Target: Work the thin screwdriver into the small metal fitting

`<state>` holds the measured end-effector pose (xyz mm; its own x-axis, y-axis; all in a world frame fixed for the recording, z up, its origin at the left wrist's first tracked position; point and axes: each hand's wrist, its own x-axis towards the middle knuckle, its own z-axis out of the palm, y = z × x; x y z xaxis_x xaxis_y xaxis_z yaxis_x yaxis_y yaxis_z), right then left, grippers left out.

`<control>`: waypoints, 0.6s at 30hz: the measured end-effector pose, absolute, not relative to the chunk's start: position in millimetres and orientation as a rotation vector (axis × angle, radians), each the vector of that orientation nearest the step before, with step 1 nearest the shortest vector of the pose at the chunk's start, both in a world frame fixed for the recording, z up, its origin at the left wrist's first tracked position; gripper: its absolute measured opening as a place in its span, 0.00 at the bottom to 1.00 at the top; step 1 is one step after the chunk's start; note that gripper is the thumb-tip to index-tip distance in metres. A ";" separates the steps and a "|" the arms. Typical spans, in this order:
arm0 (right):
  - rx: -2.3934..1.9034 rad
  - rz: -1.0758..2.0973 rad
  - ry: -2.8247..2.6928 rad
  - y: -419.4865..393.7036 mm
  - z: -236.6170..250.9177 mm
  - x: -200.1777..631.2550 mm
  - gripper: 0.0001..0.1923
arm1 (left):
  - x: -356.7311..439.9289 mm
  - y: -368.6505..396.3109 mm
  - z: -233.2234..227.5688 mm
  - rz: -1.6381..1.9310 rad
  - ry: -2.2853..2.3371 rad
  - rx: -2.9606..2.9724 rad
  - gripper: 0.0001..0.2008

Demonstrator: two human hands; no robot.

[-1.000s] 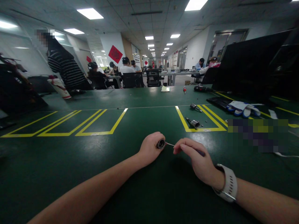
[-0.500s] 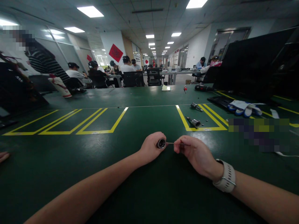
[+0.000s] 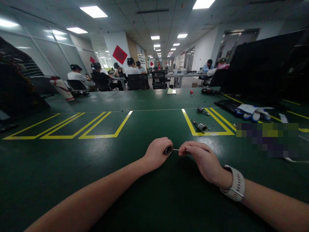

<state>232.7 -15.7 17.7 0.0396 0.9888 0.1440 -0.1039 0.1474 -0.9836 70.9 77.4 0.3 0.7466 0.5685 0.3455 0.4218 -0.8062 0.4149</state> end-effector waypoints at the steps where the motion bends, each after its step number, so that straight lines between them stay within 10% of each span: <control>1: -1.014 1.200 -1.089 -13.3 15.9 234.5 0.11 | 71.1 77.6 0.7 0.672 0.758 2.611 0.04; 18: -1.120 0.936 -1.354 -22.8 20.2 227.6 0.11 | 71.4 76.0 0.8 0.606 0.811 2.734 0.05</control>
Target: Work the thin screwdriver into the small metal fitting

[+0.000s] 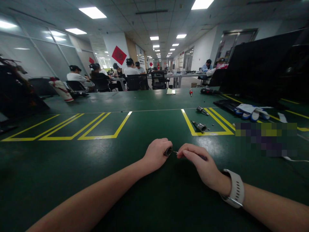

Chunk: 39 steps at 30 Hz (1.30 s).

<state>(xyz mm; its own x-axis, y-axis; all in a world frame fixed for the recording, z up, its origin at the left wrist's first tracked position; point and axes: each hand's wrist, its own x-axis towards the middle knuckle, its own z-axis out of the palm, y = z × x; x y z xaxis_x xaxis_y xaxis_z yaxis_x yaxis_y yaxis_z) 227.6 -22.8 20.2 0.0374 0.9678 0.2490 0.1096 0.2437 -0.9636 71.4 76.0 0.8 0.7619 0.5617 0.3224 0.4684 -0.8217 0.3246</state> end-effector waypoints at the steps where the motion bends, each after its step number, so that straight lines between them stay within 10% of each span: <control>1: -1.099 1.004 -1.304 -21.2 19.3 228.7 0.11 | 71.2 76.0 1.0 0.604 0.797 2.718 0.04; 39: -1.001 1.285 -1.005 -8.1 7.5 240.2 0.12 | 63.4 94.4 -1.4 0.535 0.743 2.692 0.01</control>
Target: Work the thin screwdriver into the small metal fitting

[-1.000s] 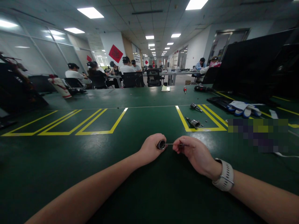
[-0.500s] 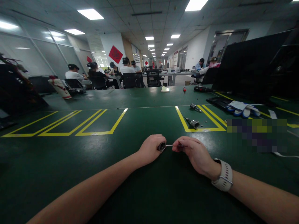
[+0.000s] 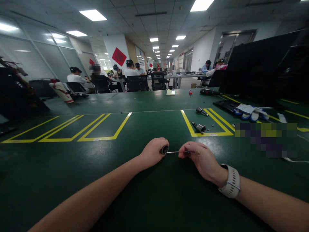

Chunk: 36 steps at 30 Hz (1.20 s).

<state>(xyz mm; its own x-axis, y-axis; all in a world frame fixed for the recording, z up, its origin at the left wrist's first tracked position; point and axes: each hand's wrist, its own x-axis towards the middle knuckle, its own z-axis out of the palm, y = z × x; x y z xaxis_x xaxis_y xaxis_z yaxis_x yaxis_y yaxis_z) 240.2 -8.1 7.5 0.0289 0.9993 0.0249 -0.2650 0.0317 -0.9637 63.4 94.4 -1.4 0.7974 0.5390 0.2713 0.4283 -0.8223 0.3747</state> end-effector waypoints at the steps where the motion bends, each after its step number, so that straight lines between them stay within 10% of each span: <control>1: -1.002 1.280 -1.006 -8.3 7.7 239.8 0.12 | 63.4 94.5 -1.6 0.530 0.748 2.689 0.01; 36: -1.119 0.928 -1.415 -20.3 7.5 233.6 0.08 | 67.1 92.4 0.9 0.642 0.913 2.448 0.04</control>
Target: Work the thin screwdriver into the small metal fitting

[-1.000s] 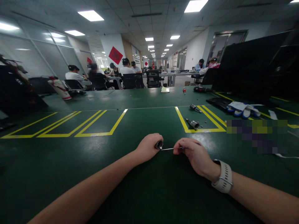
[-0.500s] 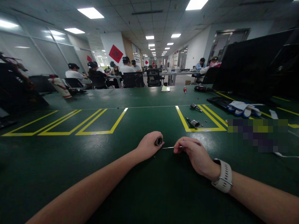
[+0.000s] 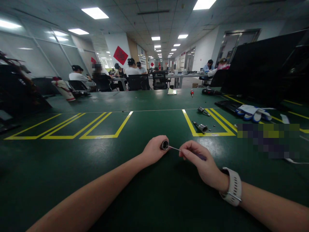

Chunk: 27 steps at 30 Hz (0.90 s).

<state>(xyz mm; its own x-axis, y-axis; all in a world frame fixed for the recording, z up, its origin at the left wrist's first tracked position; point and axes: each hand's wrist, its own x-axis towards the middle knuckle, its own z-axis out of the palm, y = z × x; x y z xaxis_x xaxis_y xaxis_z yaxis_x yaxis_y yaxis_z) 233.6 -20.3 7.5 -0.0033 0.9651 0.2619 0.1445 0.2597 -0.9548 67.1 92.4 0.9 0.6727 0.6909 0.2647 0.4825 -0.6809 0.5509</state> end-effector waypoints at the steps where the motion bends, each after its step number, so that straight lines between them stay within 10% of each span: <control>1: -1.136 0.920 -1.451 -21.0 9.4 233.4 0.08 | 67.3 92.7 0.6 0.652 0.906 2.441 0.04; 27: -1.237 0.920 -1.529 -21.3 16.4 228.4 0.09 | 66.7 95.7 -1.0 0.774 0.754 2.419 0.08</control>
